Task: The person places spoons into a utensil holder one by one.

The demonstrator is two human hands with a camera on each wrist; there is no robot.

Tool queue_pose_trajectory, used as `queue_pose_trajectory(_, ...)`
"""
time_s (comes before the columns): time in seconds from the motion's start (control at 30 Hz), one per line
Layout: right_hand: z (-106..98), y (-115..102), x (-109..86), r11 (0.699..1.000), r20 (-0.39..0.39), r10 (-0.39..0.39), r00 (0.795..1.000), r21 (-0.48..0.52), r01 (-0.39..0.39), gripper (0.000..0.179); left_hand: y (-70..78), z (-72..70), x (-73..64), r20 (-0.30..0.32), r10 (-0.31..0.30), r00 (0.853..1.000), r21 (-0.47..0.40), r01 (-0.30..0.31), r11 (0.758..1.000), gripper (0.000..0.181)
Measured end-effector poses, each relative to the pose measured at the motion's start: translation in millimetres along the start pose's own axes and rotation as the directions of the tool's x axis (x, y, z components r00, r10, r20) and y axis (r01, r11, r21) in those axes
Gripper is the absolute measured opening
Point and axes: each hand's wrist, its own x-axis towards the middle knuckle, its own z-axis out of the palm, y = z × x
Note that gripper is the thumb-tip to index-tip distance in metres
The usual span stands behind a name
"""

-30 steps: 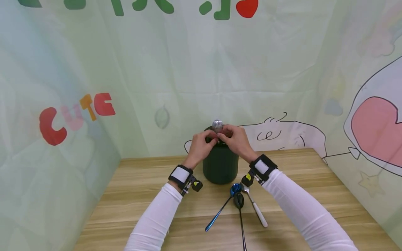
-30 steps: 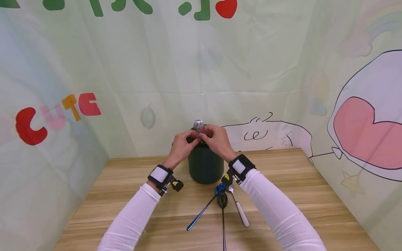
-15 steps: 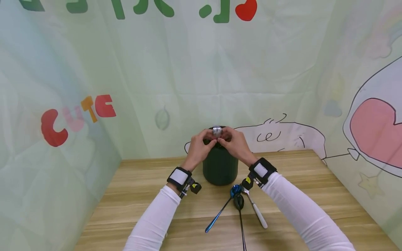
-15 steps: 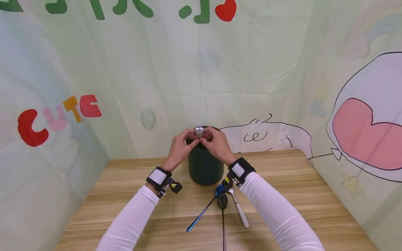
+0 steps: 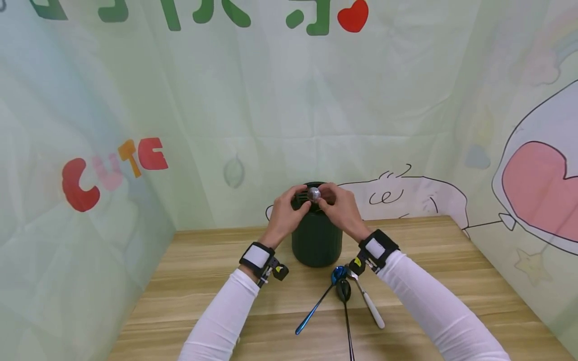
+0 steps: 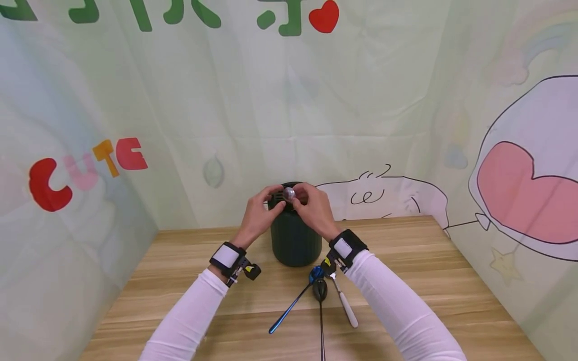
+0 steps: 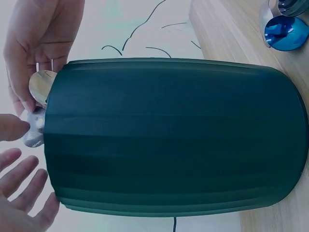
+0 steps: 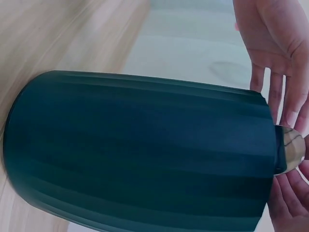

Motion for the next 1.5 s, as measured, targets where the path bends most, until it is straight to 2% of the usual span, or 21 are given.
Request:
queue_pose_trajectory(0.2, -8, -1, -1.4, 0.994, -0.099, -0.102, 0.99, -0.037, 0.099, 0.025, 3.2, -3.5, -1.7, -0.018, 0.056, 0.998, 0.026, -0.055, 0.998, 0.041)
queue_pose_trajectory(0.3, -14, -4, -5.3, 0.983, -0.128, -0.176, 0.976, -0.076, 0.167, 0.027, 8.0, -7.1, -6.3, -0.019, 0.093, 0.995, 0.042, -0.092, 0.995, 0.044)
queue_pose_trajectory(0.4, -22, -9, -11.8, 0.963, -0.137, -0.257, 0.957, -0.118, 0.242, 0.03, 14.6, -11.8, -12.4, 0.008, 0.12, 0.993, 0.074, -0.12, 0.99, 0.052)
queue_pose_trajectory(0.53, -33, -20, -22.8, 0.928, -0.109, -0.344, 0.933, -0.188, 0.321, 0.041, 25.3, -19.1, -22.6, 0.066, 0.133, 0.989, 0.156, -0.142, 0.977, 0.065)
queue_pose_trajectory(0.73, -48, -36, -43.8, 0.875, -0.042, -0.411, 0.911, -0.299, 0.381, 0.064, 47.1, -26.9, -43.7, 0.136, 0.156, 0.978, 0.264, -0.187, 0.946, 0.079)
queue_pose_trajectory(0.9, -56, -43, -61.3, 0.848, 0.005, -0.427, 0.904, -0.344, 0.403, 0.071, 64.7, -27.4, -60.1, 0.16, 0.186, 0.969, 0.31, -0.228, 0.923, 0.082)
queue_pose_trajectory(1.1, -61, -46, -82.1, 0.843, 0.036, -0.415, 0.909, -0.359, 0.4, 0.073, 77.4, -20.2, -79.7, 0.215, 0.203, 0.955, 0.332, -0.267, 0.905, 0.086)
queue_pose_trajectory(1.23, -60, -43, -101.3, 0.848, 0.049, -0.396, 0.917, -0.362, 0.386, 0.074, 79.3, -10.1, -94.8, 0.267, 0.209, 0.941, 0.316, -0.291, 0.903, 0.088)
queue_pose_trajectory(1.33, -58, -37, -117.7, 0.854, 0.06, -0.358, 0.932, -0.382, 0.353, 0.078, 77.2, -0.6, -105.1, 0.313, 0.227, 0.922, 0.312, -0.326, 0.892, 0.089)
queue_pose_trajectory(1.4, -57, -33, -130.4, 0.859, 0.068, -0.321, 0.945, -0.4, 0.32, 0.081, 75.5, 5.4, -111.4, 0.359, 0.233, 0.904, 0.305, -0.35, 0.886, 0.089)
queue_pose_trajectory(1.5, -55, -29, -150.7, 0.865, 0.082, -0.25, 0.965, -0.43, 0.26, 0.086, 72.0, 13.4, -120.0, 0.443, 0.238, 0.864, 0.295, -0.392, 0.871, 0.089)
